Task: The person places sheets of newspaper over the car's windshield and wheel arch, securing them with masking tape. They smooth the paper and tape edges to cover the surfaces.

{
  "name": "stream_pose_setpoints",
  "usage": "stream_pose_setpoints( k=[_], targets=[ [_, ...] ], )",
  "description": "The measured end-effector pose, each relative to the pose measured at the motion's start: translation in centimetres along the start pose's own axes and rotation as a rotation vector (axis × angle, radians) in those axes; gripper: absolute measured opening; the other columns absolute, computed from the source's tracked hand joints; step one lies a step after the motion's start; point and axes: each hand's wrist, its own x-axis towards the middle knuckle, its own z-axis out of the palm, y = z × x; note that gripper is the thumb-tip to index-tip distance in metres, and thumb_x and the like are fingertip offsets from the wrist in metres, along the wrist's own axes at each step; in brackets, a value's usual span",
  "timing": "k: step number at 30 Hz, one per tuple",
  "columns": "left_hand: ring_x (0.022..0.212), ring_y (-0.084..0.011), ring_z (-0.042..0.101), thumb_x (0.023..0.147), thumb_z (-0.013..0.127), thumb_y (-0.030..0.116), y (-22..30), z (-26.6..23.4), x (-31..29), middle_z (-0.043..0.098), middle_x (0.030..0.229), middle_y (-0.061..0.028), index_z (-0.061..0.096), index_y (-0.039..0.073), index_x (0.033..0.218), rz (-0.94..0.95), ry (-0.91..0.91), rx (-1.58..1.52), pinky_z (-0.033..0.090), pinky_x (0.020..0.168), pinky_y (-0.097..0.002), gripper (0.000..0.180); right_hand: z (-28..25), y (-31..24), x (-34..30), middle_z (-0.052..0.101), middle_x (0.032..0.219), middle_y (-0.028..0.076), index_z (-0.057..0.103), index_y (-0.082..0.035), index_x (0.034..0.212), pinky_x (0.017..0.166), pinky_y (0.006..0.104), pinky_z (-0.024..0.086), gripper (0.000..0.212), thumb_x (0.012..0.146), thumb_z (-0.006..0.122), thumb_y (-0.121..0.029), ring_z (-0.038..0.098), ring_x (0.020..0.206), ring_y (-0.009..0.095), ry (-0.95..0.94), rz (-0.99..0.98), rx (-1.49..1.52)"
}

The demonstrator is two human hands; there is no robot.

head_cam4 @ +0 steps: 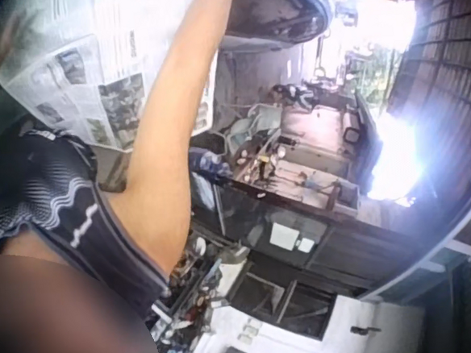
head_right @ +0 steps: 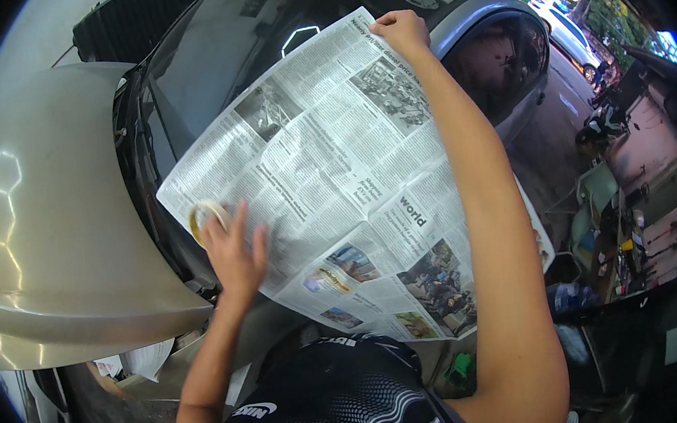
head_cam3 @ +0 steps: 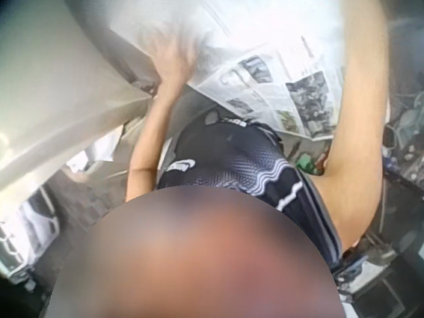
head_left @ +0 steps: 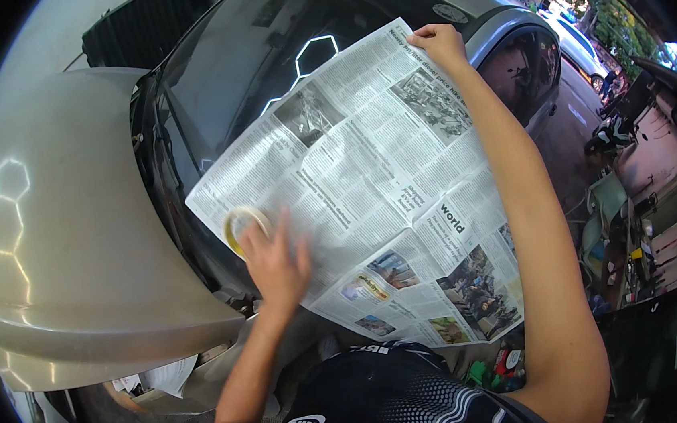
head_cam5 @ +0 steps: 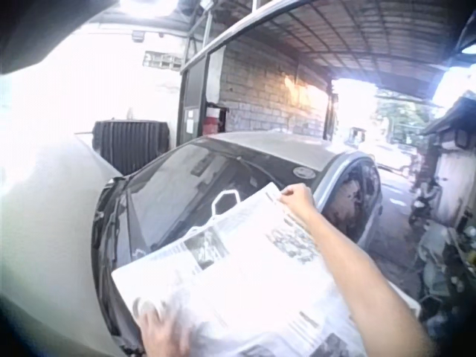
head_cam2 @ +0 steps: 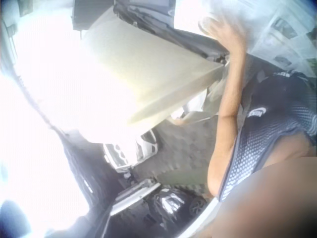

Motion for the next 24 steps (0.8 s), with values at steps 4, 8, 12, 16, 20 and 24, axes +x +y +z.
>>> stream_pose_setpoints(
  k=[4,8,12,16,20,24],
  targets=[
    [0.123,-0.0478,0.048,0.089,0.077,0.028,4.1,1.2,-7.2,0.053,0.137,-0.0309,0.061,0.009,0.144,-0.097,-0.117,0.0,0.039,0.106,-0.0549,0.061,-0.2,2.1,1.4,0.079,0.089,0.005,0.084,-0.019,0.096,0.079,0.038,0.056,0.027,0.08,0.084,-0.041,0.075,0.086,0.023,0.049,-0.142,-0.068],
    [0.123,-0.047,0.048,0.093,0.071,0.031,4.9,3.3,-8.8,0.052,0.138,-0.0304,0.06,0.011,0.146,-0.143,-0.104,0.032,0.039,0.105,-0.054,0.057,-2.3,4.3,2.5,0.08,0.096,0.005,0.084,-0.019,0.101,0.086,0.0368,0.056,0.029,0.082,0.082,-0.041,0.076,0.091,0.022,0.122,-0.137,-0.168],
    [0.12,-0.0435,0.051,0.097,0.065,0.033,4.5,3.3,-6.9,0.054,0.131,-0.0266,0.061,0.012,0.145,-0.113,-0.137,0.04,0.043,0.098,-0.053,0.052,-3.8,7.6,3.4,0.08,0.099,0.006,0.083,-0.016,0.102,0.086,0.0366,0.056,0.028,0.084,0.082,-0.038,0.076,0.093,0.021,0.096,-0.088,-0.124],
    [0.113,-0.0397,0.055,0.096,0.065,0.036,4.4,2.6,-4.0,0.062,0.113,-0.0214,0.069,0.009,0.131,-0.075,-0.168,0.114,0.046,0.091,-0.0513,0.044,-5.3,8.6,5.4,0.08,0.1,0.009,0.082,-0.007,0.106,0.086,0.0316,0.055,0.03,0.089,0.082,-0.032,0.074,0.092,0.017,0.175,-0.025,0.173],
    [0.103,-0.0383,0.06,0.094,0.068,0.039,5.2,2.9,-3.9,0.066,0.102,-0.0184,0.074,0.005,0.113,-0.095,-0.217,0.178,0.048,0.085,-0.0506,0.04,-3.5,1.8,-0.3,0.071,0.124,0.018,0.067,-0.006,0.134,0.098,0.0444,0.052,0.051,0.093,0.076,-0.034,0.068,0.113,0.034,0.373,-0.303,-0.29],
    [0.097,-0.0397,0.063,0.093,0.07,0.041,3.9,3.5,-3.7,0.066,0.1,-0.0201,0.071,0.0,0.097,-0.182,-0.104,0.311,0.049,0.082,-0.0508,0.041,0.4,-6.4,-19.1,0.05,0.151,0.024,0.054,0.001,0.141,0.115,0.0665,0.03,0.068,0.099,0.059,-0.051,0.046,0.142,0.04,-0.055,-0.503,-0.191]
  ],
)
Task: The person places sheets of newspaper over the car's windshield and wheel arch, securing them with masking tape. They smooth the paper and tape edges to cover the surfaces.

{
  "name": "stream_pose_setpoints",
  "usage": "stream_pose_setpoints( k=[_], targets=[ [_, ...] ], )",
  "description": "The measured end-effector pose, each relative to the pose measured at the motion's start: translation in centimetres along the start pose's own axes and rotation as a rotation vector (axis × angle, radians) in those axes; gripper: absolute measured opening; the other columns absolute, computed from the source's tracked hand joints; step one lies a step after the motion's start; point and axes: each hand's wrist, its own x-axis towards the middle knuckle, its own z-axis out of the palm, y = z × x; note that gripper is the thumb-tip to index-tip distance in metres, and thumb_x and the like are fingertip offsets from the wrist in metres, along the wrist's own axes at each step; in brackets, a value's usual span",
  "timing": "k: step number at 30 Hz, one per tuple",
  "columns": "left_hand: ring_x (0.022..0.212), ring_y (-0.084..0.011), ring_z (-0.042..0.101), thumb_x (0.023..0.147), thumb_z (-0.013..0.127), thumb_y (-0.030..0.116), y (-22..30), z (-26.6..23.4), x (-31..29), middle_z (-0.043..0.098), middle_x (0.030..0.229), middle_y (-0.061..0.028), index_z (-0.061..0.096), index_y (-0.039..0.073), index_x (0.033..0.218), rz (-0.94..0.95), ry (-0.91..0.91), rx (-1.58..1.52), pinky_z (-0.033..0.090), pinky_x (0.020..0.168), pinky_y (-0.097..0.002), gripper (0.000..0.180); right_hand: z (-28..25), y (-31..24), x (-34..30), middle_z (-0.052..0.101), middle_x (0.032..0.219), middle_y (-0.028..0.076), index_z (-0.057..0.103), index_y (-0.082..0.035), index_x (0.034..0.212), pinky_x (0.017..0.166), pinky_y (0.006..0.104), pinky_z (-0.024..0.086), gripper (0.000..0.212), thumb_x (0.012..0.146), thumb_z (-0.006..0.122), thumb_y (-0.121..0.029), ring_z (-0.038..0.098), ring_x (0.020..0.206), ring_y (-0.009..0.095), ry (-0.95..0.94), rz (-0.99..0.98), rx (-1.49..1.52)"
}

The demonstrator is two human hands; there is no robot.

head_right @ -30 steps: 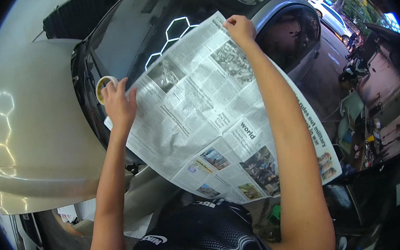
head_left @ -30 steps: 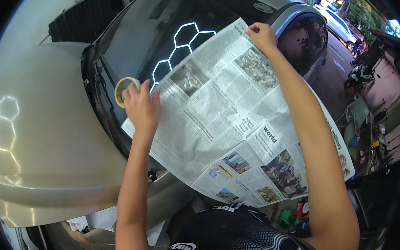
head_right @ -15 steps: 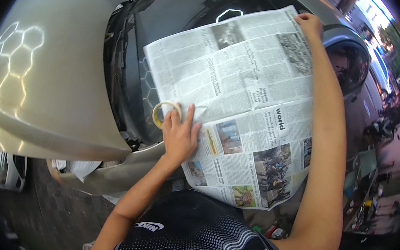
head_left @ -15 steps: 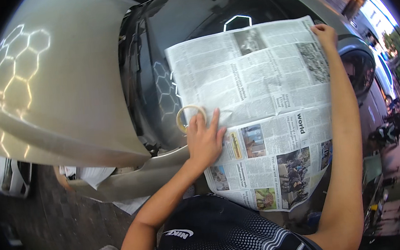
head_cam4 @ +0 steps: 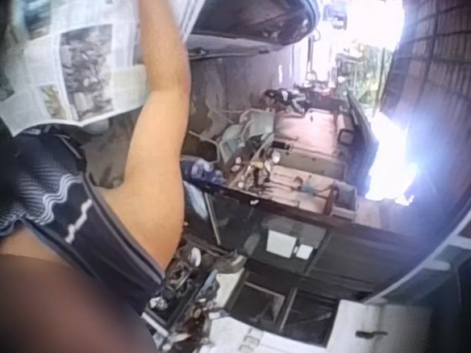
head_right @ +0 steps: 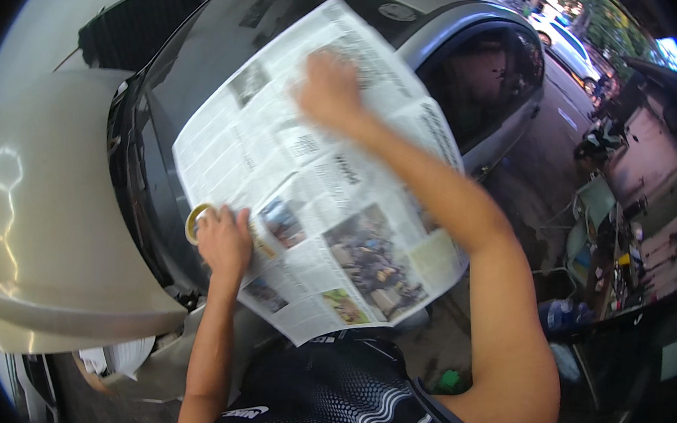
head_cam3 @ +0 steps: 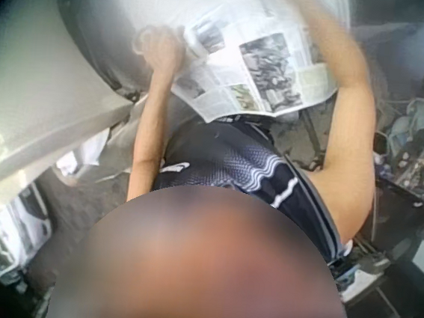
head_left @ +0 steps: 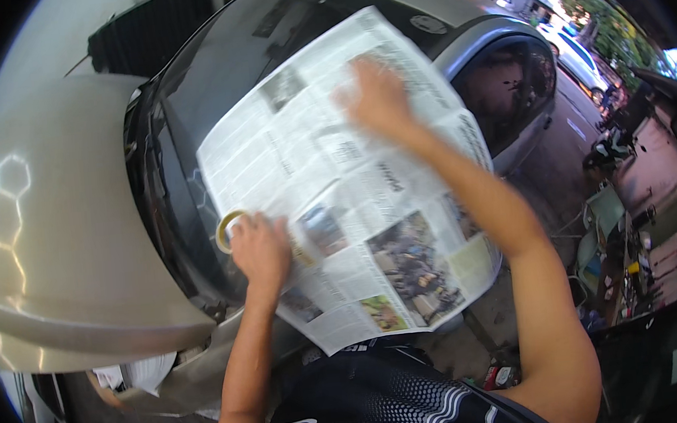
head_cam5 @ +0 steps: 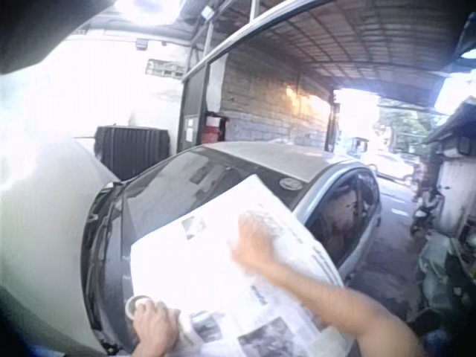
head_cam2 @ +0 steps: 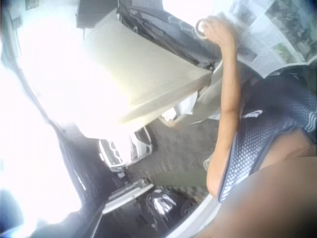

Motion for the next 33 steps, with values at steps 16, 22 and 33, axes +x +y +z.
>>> stream_pose_setpoints(
  k=[16,22,33],
  targets=[
    [0.106,-0.045,0.057,0.091,0.074,0.031,-3.3,-2.8,-4.2,0.061,0.114,-0.0288,0.066,0.001,0.132,0.116,-0.019,-0.167,0.049,0.091,-0.0502,0.052,2.7,-0.9,-1.1,0.045,0.162,0.01,0.055,-0.012,0.15,0.127,0.0599,0.017,0.067,0.103,0.047,-0.059,0.032,0.156,0.024,-0.583,-0.958,-0.006],
    [0.102,-0.041,0.059,0.089,0.075,0.03,-2.4,-1.6,-6.7,0.06,0.109,-0.025,0.066,-0.007,0.125,0.137,-0.106,-0.255,0.05,0.087,-0.0479,0.053,1.8,-4.5,-3.9,0.035,0.168,0.012,0.043,-0.011,0.158,0.126,0.063,0.012,0.08,0.099,0.047,-0.066,0.025,0.158,0.031,-0.356,-0.062,-0.57],
    [0.111,-0.0451,0.063,0.091,0.066,-0.001,-1.0,-10.6,-6.2,0.063,0.125,-0.0273,0.062,0.007,0.14,0.278,-0.054,-0.868,0.052,0.093,-0.0485,0.049,-1.8,4.8,3.2,0.03,0.171,0.003,0.04,-0.02,0.161,0.128,0.0627,0.003,0.088,0.092,0.053,-0.073,0.018,0.16,0.03,-0.682,-0.383,-0.353]
  ],
)
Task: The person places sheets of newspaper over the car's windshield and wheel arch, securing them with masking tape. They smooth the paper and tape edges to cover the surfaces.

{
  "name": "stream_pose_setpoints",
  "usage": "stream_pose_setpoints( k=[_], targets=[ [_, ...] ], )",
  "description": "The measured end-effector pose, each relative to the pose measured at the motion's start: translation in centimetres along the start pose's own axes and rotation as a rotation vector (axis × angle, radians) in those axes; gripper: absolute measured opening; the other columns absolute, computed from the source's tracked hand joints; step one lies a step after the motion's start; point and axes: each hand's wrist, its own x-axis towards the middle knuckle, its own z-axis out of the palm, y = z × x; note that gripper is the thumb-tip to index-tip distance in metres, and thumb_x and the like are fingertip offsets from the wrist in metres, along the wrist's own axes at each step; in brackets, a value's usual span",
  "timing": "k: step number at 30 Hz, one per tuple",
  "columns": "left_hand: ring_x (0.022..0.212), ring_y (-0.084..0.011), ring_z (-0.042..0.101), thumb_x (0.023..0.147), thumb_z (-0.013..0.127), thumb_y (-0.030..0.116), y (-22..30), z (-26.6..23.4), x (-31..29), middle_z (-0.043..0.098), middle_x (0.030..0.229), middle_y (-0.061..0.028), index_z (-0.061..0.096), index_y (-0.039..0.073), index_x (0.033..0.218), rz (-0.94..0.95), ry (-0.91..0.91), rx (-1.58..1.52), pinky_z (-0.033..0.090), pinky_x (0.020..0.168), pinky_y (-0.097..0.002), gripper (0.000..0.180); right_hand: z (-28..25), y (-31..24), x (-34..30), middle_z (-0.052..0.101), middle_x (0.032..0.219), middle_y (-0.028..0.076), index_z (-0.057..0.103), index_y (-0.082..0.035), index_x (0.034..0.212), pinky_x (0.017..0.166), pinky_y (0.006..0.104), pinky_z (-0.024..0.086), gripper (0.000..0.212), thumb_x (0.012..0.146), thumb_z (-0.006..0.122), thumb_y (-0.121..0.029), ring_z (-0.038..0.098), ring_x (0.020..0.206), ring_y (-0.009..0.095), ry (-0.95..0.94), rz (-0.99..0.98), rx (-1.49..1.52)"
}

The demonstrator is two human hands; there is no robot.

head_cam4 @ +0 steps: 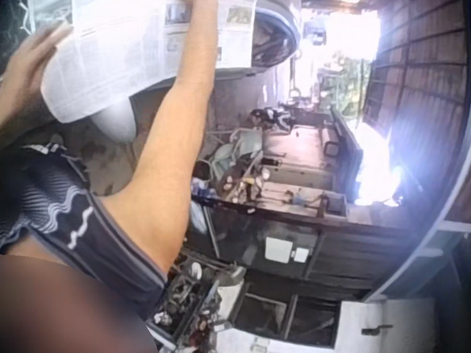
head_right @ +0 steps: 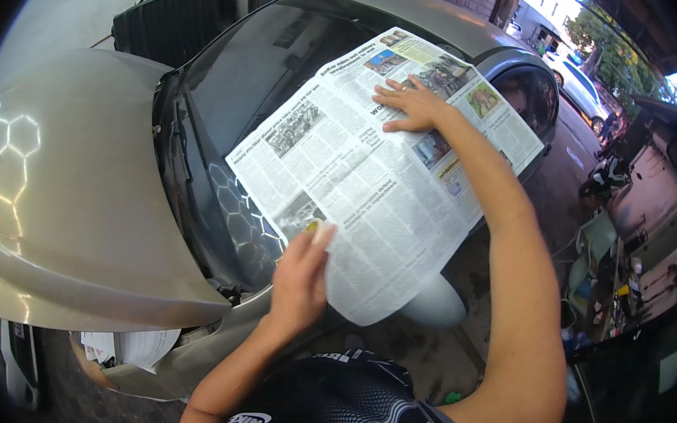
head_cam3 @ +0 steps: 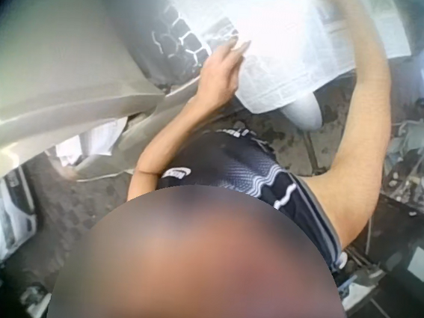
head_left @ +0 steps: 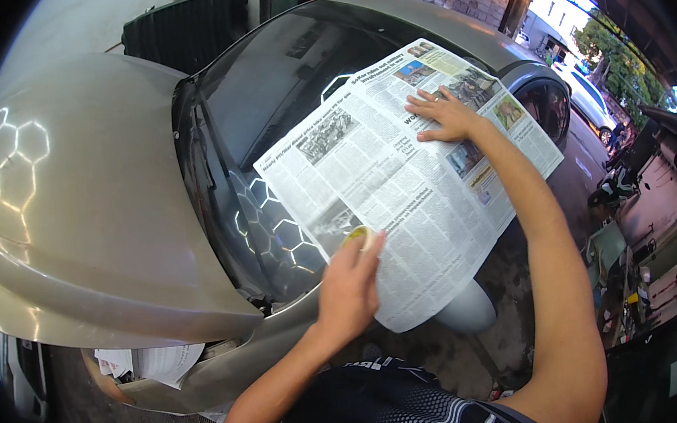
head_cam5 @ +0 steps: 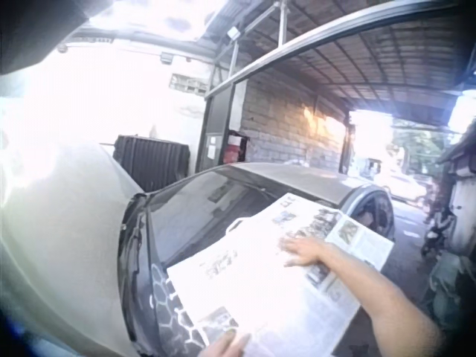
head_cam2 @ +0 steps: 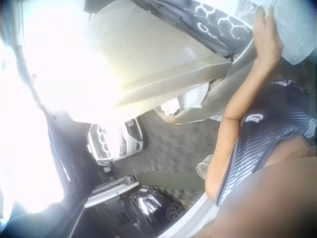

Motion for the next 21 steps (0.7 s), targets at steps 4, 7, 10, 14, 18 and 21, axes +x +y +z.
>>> stream_pose_setpoints(
  k=[4,7,10,14,18,21],
  targets=[
    [0.121,-0.0292,0.067,0.096,0.065,0.001,-4.0,-3.0,-1.1,0.069,0.13,-0.0223,0.056,0.002,0.145,-0.35,0.14,-0.373,0.051,0.102,-0.0381,0.051,-0.7,-5.3,1.0,0.035,0.169,0.001,0.052,-0.02,0.153,0.128,0.0645,0.003,0.079,0.076,0.067,-0.03,0.019,0.16,0.029,-0.131,-0.21,0.311],
    [0.118,-0.0211,0.067,0.096,0.069,0.005,-6.4,-3.4,-1.9,0.071,0.129,-0.017,0.036,-0.002,0.156,-0.456,0.19,-0.633,0.047,0.107,-0.0344,0.069,0.6,-11.1,-0.1,0.055,0.156,0.003,0.073,-0.013,0.12,0.128,0.0656,0.004,0.051,0.07,0.066,-0.019,0.025,0.159,0.029,-0.147,-0.296,0.506],
    [0.116,-0.0193,0.068,0.097,0.068,0.002,-7.6,-2.9,-2.3,0.072,0.128,-0.0168,0.036,-0.004,0.152,-0.546,0.167,-0.763,0.05,0.104,-0.0329,0.065,1.3,-14.8,-1.6,0.072,0.133,0.006,0.078,-0.011,0.099,0.127,0.066,0.01,0.021,0.08,0.071,-0.018,0.041,0.151,0.031,-0.052,-0.27,0.58],
    [0.114,-0.0191,0.07,0.097,0.069,0.001,-8.7,-1.7,-0.7,0.073,0.127,-0.0167,0.046,-0.006,0.143,-0.576,0.097,-0.842,0.054,0.101,-0.0296,0.052,2.1,-18.0,-2.5,0.073,0.128,0.007,0.075,-0.014,0.116,0.125,0.0643,0.021,0.026,0.09,0.075,-0.016,0.058,0.137,0.03,0.152,-0.14,0.58],
    [0.113,-0.0181,0.071,0.096,0.07,0.003,-8.6,0.8,1.5,0.076,0.121,-0.0139,0.061,-0.004,0.13,-0.537,0.024,-0.777,0.051,0.105,-0.0308,0.035,2.1,-18.8,-3.7,0.07,0.131,0.013,0.068,-0.012,0.134,0.115,0.0515,0.043,0.045,0.09,0.074,-0.008,0.067,0.122,0.031,0.399,-0.262,0.698],
    [0.112,-0.0175,0.071,0.095,0.07,0.005,-8.6,2.1,2.5,0.078,0.114,-0.0106,0.066,-0.001,0.125,-0.459,-0.043,-0.626,0.042,0.117,-0.0368,0.031,1.6,-19.0,-4.2,0.07,0.132,0.017,0.067,-0.006,0.136,0.101,0.0376,0.056,0.047,0.09,0.074,-0.006,0.069,0.12,0.03,0.521,-0.311,0.863]
  ],
)
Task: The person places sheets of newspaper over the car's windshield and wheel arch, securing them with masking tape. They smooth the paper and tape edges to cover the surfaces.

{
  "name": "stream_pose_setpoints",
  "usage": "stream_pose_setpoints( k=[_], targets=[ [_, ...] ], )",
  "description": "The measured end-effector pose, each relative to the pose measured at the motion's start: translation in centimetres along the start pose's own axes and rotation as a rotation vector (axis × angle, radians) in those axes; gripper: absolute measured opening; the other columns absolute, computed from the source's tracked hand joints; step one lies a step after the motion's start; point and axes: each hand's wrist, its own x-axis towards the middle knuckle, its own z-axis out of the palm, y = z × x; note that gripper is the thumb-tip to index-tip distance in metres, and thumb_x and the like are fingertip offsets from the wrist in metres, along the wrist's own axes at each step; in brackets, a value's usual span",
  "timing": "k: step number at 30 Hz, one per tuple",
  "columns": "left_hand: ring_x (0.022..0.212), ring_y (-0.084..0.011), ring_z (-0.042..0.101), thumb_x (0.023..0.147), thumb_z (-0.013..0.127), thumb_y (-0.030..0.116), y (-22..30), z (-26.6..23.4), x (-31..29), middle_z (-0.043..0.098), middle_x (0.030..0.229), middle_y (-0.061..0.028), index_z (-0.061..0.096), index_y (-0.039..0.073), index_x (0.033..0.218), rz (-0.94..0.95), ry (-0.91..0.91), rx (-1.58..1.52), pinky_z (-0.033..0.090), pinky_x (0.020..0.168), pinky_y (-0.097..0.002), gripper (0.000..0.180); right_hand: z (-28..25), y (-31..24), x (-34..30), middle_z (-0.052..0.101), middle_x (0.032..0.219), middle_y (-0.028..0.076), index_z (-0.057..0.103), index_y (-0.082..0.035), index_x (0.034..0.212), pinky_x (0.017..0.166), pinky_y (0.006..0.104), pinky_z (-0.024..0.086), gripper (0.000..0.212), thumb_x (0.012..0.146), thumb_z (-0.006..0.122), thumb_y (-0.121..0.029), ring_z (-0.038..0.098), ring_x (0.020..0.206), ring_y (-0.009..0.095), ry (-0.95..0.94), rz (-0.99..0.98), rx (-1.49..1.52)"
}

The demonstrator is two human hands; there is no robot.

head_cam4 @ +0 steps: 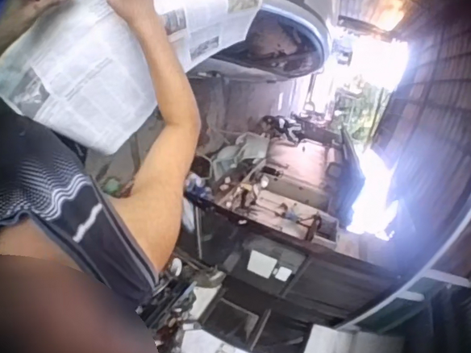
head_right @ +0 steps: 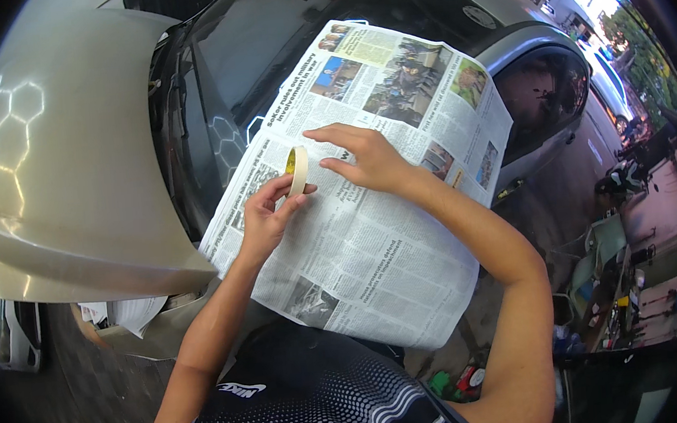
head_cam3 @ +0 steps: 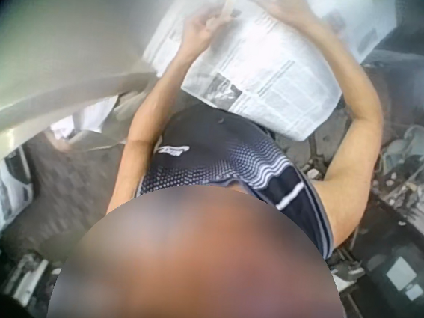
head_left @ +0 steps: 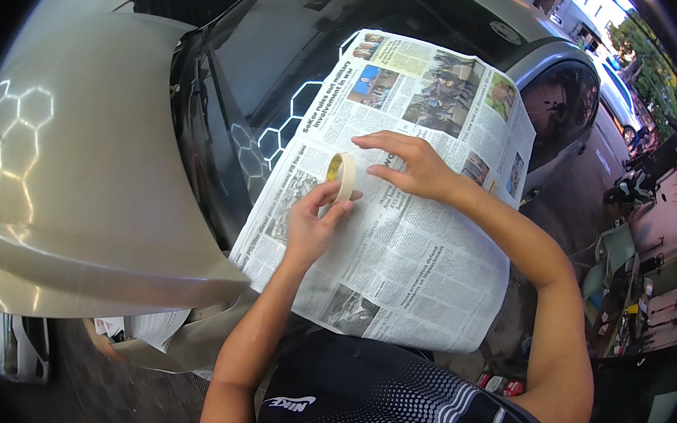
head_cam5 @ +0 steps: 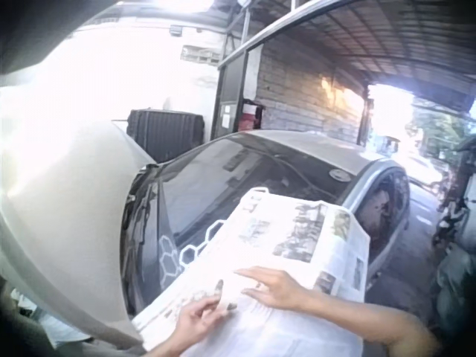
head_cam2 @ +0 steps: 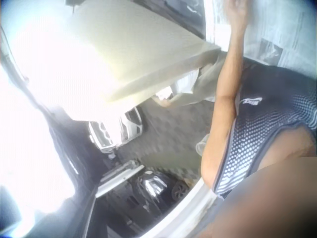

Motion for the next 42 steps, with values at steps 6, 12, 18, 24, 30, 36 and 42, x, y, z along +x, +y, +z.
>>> stream_pose_setpoints(
  k=[6,12,18,24,30,36,42],
  targets=[
    [0.112,-0.0185,0.071,0.093,0.07,-0.001,-0.3,1.1,0.3,0.078,0.107,-0.0104,0.068,0.003,0.121,0.195,-0.103,0.107,0.013,0.131,-0.051,0.028,-0.6,-1.7,-0.1,0.073,0.123,0.016,0.072,-0.001,0.127,0.095,0.035,0.059,0.032,0.095,0.069,-0.005,0.072,0.111,0.023,0.064,0.312,0.302],
    [0.108,-0.018,0.072,0.091,0.07,-0.003,0.6,0.8,-0.3,0.078,0.105,-0.0058,0.071,0.006,0.116,0.288,-0.112,0.191,0.015,0.13,-0.0566,0.026,-1.7,-1.5,0.1,0.076,0.107,0.013,0.077,0.002,0.111,0.079,0.0312,0.061,0.023,0.097,0.071,-0.016,0.073,0.091,0.018,0.013,0.517,0.546],
    [0.106,-0.0185,0.07,0.091,0.068,-0.005,1.0,0.1,-0.3,0.075,0.108,-0.0058,0.069,0.004,0.114,0.44,-0.096,0.324,0.022,0.128,-0.059,0.025,-1.2,-1.5,1.3,0.073,0.098,0.01,0.073,0.003,0.115,0.071,0.0297,0.061,0.03,0.102,0.068,-0.023,0.071,0.086,0.017,-0.103,0.522,0.366],
    [0.115,-0.0215,0.068,0.101,0.062,0.003,1.0,-0.4,-1.8,0.071,0.116,-0.0129,0.056,0.0,0.133,0.245,-0.047,-0.165,0.043,0.117,-0.0452,0.033,-1.4,-2.0,2.5,0.068,0.108,0.01,0.064,0.006,0.128,0.082,0.0319,0.059,0.037,0.107,0.058,-0.024,0.067,0.097,0.015,-0.165,0.697,0.764],
    [0.119,-0.0274,0.067,0.107,0.059,0.021,0.9,-0.9,-1.8,0.07,0.118,-0.0158,0.047,0.001,0.14,0.153,-0.033,-0.719,0.051,0.108,-0.0459,0.041,-1.4,0.1,1.4,0.066,0.118,0.007,0.056,-0.003,0.148,0.087,0.0302,0.054,0.049,0.105,0.062,-0.025,0.062,0.099,0.012,-0.181,0.54,0.82],
    [0.117,-0.0284,0.066,0.103,0.068,0.029,2.2,0.9,-0.4,0.067,0.115,-0.0136,0.044,0.005,0.147,0.048,0.006,-0.941,0.051,0.106,-0.0473,0.055,-2.5,4.7,2.3,0.069,0.119,0.012,0.067,0.002,0.12,0.095,0.0315,0.054,0.027,0.1,0.071,-0.015,0.066,0.107,0.016,-0.075,0.375,0.749],
    [0.142,-0.0407,0.042,0.077,0.09,0.03,2.5,0.4,2.2,0.039,0.148,-0.0234,0.048,0.019,0.151,0.094,0.247,0.407,0.044,0.113,-0.0529,0.085,-2.6,7.9,4.9,0.07,0.11,0.011,0.064,0.0,0.116,0.098,0.0368,0.057,0.022,0.106,0.063,-0.02,0.068,0.104,0.018,-0.057,0.547,0.79]
  ],
)
